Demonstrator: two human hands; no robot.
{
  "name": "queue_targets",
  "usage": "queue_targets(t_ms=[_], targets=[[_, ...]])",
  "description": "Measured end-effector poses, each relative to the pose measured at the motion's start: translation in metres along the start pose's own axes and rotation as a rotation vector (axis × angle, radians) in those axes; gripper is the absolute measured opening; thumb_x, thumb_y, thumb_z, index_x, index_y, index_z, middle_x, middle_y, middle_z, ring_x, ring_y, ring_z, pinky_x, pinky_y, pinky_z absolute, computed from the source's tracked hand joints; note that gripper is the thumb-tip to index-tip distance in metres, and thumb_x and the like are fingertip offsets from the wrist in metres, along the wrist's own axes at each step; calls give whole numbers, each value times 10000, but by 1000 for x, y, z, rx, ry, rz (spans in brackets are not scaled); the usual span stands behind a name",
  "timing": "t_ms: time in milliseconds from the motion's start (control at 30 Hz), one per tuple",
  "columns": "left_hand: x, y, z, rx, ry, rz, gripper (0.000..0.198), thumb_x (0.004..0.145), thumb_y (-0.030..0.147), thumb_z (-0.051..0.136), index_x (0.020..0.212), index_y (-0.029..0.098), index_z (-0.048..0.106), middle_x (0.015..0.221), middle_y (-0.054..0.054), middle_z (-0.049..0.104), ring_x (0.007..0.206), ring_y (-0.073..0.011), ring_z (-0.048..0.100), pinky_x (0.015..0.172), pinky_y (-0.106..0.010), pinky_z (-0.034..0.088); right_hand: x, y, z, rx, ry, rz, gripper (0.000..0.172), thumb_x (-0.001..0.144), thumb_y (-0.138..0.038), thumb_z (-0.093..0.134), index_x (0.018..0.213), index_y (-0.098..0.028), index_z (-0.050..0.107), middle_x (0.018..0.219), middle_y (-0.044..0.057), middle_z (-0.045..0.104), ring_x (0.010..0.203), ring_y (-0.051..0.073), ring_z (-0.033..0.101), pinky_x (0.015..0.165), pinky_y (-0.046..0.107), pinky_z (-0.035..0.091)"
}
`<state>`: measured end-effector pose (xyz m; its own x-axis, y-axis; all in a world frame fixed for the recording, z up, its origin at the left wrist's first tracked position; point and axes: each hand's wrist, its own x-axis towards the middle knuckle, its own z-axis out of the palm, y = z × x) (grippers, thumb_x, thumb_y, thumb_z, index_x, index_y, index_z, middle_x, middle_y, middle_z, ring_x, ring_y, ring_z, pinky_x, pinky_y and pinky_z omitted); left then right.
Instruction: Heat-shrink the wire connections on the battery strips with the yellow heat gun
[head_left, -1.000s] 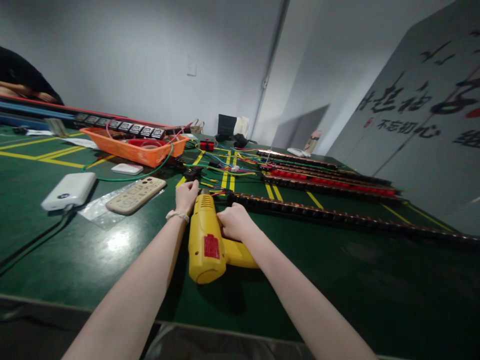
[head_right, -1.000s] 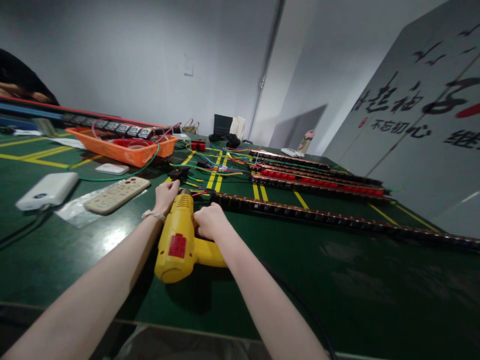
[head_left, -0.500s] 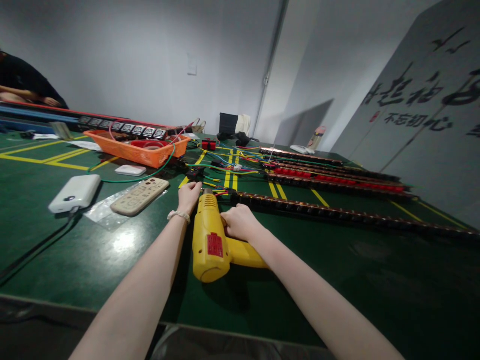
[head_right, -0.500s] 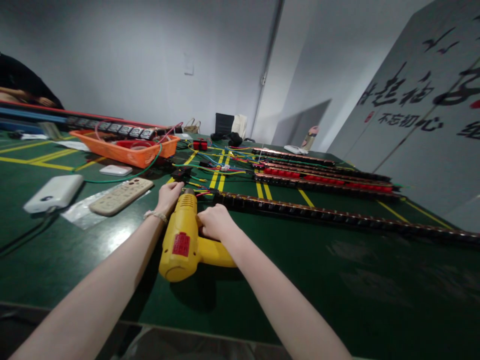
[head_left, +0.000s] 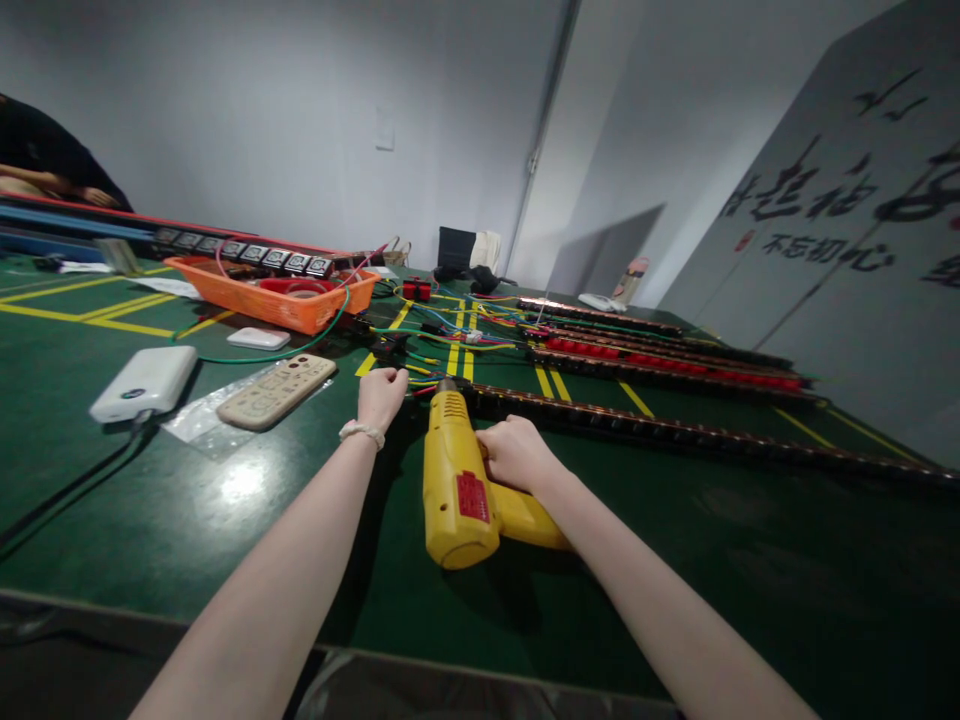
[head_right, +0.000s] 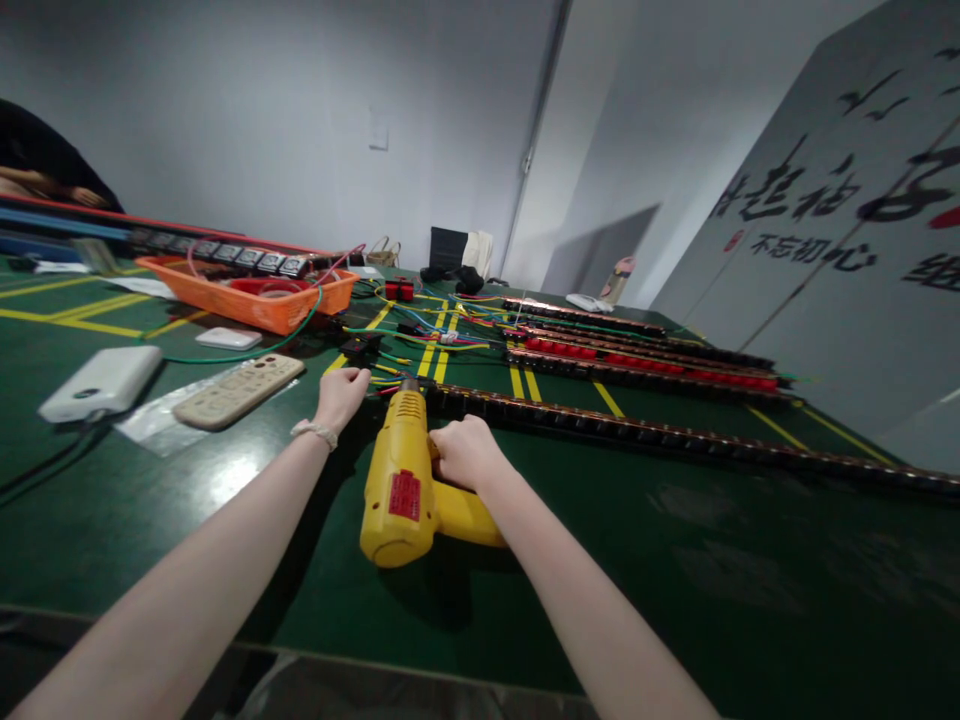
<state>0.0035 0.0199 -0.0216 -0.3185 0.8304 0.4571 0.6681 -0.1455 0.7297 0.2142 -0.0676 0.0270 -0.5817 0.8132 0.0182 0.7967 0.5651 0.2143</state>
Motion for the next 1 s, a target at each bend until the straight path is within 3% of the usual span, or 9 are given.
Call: queue_targets(t_ms=[267, 567, 800, 1000], targets=[[-2, 3, -1, 33, -14, 6, 333, 720, 341, 381, 432, 173, 382, 438, -12, 380, 463, -110, 336, 519, -256, 243, -3, -3, -4, -32, 71, -15, 139, 679, -217, 476, 727, -172, 599, 754, 53, 671, 703, 189, 602, 676, 306, 315], [-1, 0, 1, 45, -20, 5, 358, 737, 371, 365, 444, 176, 432, 464, -22, 409, 480, -125, 351, 523, -267, 220, 9, -12, -6, -50, 35, -39, 142, 680, -219, 498, 737, -168, 617, 772, 71, 672, 722, 191, 606, 710, 311, 315], [5, -5, 0, -24, -60, -26, 368, 732, 402, 374, 453, 165, 419, 455, 4, 355, 499, -109, 341, 510, -247, 216, 31, -31, -7, -38, 72, -119, 175, 676, -249, 510, 767, -168, 635, 797, 81, 676, 750, 211, 614, 720, 333, 324], [6, -7, -1, -63, -56, -46, 371, 724, 404, 383, 452, 154, 408, 447, 17, 288, 502, -96, 322, 498, -232, 212, 36, -33, -5, -37, 81, -119, 172, 679, -243, 508, 764, -167, 636, 812, 82, 677, 753, 212, 616, 702, 329, 336]])
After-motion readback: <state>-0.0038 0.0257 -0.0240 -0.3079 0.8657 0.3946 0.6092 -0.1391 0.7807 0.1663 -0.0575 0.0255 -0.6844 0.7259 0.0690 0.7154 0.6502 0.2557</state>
